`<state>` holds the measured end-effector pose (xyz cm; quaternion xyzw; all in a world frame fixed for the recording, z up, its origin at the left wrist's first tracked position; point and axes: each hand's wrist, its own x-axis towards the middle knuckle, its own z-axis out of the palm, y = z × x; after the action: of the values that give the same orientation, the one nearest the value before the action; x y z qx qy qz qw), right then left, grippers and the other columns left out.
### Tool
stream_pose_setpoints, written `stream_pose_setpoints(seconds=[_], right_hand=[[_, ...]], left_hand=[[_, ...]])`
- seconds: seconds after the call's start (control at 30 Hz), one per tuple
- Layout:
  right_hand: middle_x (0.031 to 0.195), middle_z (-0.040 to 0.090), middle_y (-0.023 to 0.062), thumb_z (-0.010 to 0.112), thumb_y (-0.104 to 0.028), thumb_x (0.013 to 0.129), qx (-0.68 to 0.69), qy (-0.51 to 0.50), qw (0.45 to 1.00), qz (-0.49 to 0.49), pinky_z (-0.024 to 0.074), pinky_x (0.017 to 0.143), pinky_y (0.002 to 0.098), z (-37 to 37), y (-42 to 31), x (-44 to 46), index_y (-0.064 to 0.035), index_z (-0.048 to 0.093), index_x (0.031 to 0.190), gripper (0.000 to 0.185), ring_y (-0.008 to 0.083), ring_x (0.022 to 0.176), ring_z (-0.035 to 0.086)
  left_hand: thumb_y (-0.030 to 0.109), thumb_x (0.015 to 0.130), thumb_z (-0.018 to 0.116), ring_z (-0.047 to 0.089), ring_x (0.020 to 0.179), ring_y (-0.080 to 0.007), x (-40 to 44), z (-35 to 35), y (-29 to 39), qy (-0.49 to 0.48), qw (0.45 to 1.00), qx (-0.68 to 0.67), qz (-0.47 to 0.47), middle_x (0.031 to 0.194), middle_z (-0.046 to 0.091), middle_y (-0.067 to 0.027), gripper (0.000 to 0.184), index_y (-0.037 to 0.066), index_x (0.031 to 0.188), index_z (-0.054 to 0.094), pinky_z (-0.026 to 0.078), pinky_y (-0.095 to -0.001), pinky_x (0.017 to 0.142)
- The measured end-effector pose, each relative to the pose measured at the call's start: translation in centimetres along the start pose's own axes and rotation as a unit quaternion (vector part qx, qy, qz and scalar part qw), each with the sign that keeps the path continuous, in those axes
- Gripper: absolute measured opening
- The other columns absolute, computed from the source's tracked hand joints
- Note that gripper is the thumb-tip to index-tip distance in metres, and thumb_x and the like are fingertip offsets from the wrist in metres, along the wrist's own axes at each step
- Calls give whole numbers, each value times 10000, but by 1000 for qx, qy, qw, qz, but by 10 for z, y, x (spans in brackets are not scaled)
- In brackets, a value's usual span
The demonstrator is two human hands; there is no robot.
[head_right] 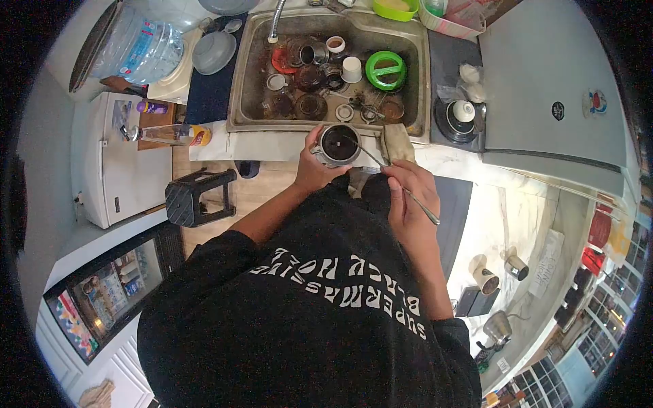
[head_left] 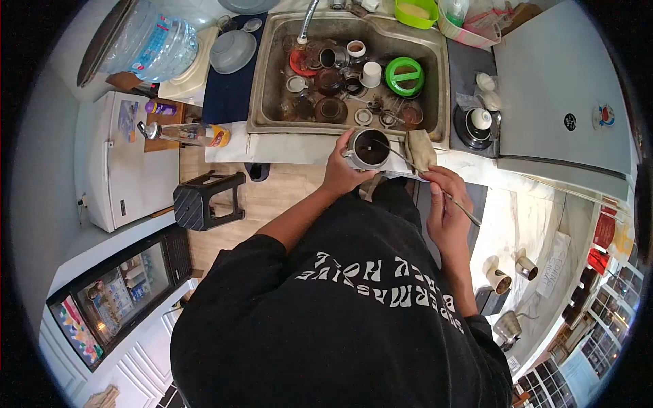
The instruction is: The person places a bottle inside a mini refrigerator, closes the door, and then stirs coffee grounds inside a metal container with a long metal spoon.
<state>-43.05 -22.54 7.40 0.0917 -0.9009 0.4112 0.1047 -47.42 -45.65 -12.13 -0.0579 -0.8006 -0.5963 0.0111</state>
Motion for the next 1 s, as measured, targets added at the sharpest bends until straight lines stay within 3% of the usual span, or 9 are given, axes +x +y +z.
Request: stream_pose_setpoints(seconds=[0.13,0.33,0.43,0.53,0.63,0.73,0.83,1.0], right_hand=[[1187,730,185,651,-53,1007,-19,17,999,23,546,963,444,-1,-4,-1,-36,729,1084,111,364,1125,692],[1164,730,194,644,-52,1010,-14,-27,999,-14,547,964,460,1,-11,5,-29,714,1086,106,382,1170,677],[1099,740,184,639,-59,1015,-20,-17,1000,-12,544,969,462,4,-16,10,-27,707,1082,101,384,1184,672],[1088,739,171,644,-48,1008,-23,-19,1000,5,539,976,461,-5,-15,9,-30,701,1093,104,381,1190,666],[1140,727,169,647,-38,1001,-19,-46,999,-12,537,978,462,-6,-20,9,-26,699,1096,109,378,1188,664],[1176,718,171,650,-30,994,-30,-42,998,-27,534,978,463,6,-22,13,-28,699,1095,112,376,1175,665],[1165,721,172,654,-27,990,-50,-17,999,-5,531,980,461,4,-25,14,-35,699,1096,116,379,1166,663],[1155,721,182,652,-14,986,-38,-33,999,-12,534,973,460,1,-27,10,-42,699,1105,131,386,1149,666]], left_hand=[[251,634,1013,529,1405,-354,-1,-3,3,-8,1000,-13,-7,1516,491,-236,1243,-22,1601,283,427,-446,1183],[342,631,1007,485,1415,-381,-4,-36,13,3,996,71,57,1483,481,-251,1286,-25,1599,243,411,-493,1171],[345,641,995,497,1383,-388,-5,-51,27,9,996,72,57,1450,497,-240,1164,-11,1541,350,420,-489,1154],[319,701,954,576,1246,-366,-3,-60,38,16,991,105,86,1310,591,-199,844,16,1378,552,474,-461,1062],[247,802,874,649,1027,-321,2,-60,45,5,991,106,79,1065,673,-139,429,34,1125,690,519,-420,923],[174,876,798,667,836,-275,4,-55,46,16,996,80,46,877,684,-97,194,37,985,717,530,-388,812],[113,933,741,671,780,-229,2,-51,42,13,997,59,39,842,689,-120,127,-7,951,702,532,-356,755],[159,950,730,675,757,-240,2,-48,39,-3,1000,17,3,833,703,-136,177,-13,931,691,526,-360,717]])
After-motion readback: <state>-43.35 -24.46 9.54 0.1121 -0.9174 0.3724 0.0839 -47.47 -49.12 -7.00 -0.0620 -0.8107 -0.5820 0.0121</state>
